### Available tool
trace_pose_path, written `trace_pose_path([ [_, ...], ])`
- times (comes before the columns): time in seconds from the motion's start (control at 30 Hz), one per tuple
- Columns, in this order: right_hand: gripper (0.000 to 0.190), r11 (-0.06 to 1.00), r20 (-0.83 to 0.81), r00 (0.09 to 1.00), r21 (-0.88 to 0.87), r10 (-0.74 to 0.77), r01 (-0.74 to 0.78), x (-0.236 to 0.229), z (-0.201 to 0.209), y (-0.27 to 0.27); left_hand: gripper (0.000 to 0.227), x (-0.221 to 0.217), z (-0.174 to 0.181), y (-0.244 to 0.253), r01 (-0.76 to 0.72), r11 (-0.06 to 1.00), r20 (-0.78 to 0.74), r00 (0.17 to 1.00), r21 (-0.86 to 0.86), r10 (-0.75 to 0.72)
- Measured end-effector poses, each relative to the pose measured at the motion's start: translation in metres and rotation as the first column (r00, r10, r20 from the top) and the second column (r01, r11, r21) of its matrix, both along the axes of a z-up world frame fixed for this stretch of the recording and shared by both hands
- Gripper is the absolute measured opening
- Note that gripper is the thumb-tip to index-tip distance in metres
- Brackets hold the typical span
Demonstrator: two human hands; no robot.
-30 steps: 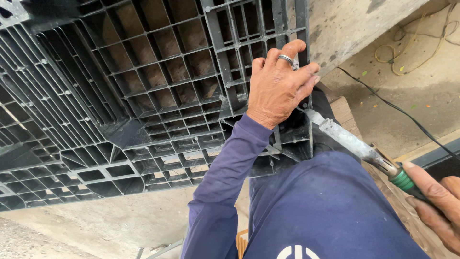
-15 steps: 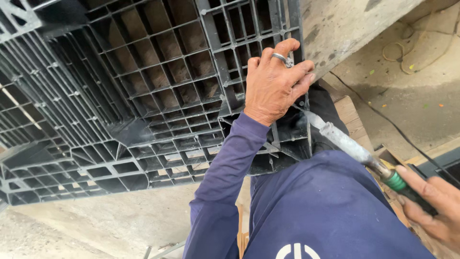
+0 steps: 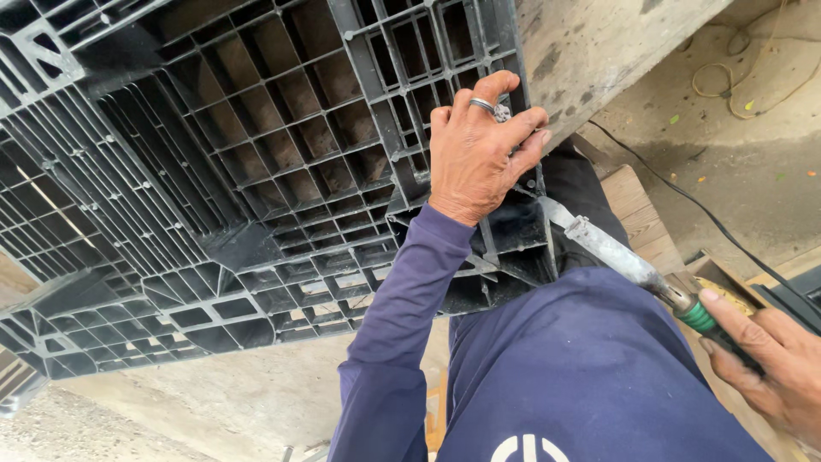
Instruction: The person repairs a plastic pallet by using a soldering tool to melt plastic material into a crack.
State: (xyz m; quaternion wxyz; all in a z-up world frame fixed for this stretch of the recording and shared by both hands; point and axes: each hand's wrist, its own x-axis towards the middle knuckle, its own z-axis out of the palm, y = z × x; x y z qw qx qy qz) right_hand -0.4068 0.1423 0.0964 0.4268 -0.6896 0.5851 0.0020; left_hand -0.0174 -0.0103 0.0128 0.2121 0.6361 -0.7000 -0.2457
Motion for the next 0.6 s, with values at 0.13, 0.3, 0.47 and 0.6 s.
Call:
trace_pose_path([
  [0.13, 0.083, 0.968, -0.113, 0.993, 0.243, -0.038, 0.065, -0.002, 0.010, -0.001, 0.023, 0.003, -0.001, 0.001, 0.010, 1.000, -0.010, 1.000, -0.001, -0.010],
  [0.3, 0.085, 0.890, -0.019, 0.970, 0.395, -0.241, 0.229, 0.007, 0.026, -0.001, 0.028, 0.005, -0.001, 0.002, 0.009, 1.000, -0.040, 0.999, 0.011, -0.009],
  [0.47, 0.086, 0.798, -0.151, 0.965, 0.543, -0.212, 0.261, 0.027, 0.035, -0.024, 0.029, 0.005, -0.002, 0.002, -0.001, 1.000, -0.051, 0.999, 0.008, 0.001],
  [0.6, 0.081, 0.866, -0.217, 0.976, 0.483, -0.023, 0.128, 0.049, 0.050, -0.036, 0.028, 0.005, -0.003, 0.003, -0.004, 1.000, -0.046, 0.999, 0.010, 0.005],
])
